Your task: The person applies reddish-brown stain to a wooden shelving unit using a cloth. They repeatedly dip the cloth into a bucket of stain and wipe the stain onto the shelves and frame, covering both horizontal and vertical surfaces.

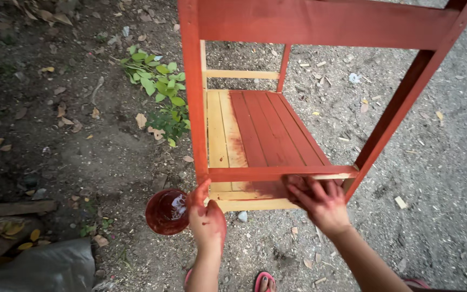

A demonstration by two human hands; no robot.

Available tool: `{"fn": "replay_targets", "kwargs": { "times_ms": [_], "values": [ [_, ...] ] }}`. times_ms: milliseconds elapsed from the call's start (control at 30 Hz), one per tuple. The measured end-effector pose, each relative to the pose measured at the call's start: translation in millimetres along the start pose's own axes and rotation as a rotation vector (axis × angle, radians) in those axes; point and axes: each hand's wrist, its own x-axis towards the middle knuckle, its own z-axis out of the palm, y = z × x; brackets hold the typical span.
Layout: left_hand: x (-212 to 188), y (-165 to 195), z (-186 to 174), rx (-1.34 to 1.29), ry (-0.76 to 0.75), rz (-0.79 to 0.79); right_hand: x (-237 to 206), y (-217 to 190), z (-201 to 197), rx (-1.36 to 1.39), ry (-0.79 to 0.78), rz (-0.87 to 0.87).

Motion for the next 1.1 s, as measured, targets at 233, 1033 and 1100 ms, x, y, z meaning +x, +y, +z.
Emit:
{"fn": "replay_targets", "kwargs": {
  "times_ms": [233, 1033, 1100],
  "values": [
    [-3, 6, -4, -0.020, -0.042, -0.060, 92, -128, -15, 0.170, 0.097, -0.100],
    [-109, 71, 156, -0.042, -0.191, -0.074, -34, 10, 8, 0.325, 0.225, 0.391],
    [-112, 75, 164, -0.054, -0.178, -0.045, -24, -3, 14, 0.384, 0.161, 0.206]
  ]
}}
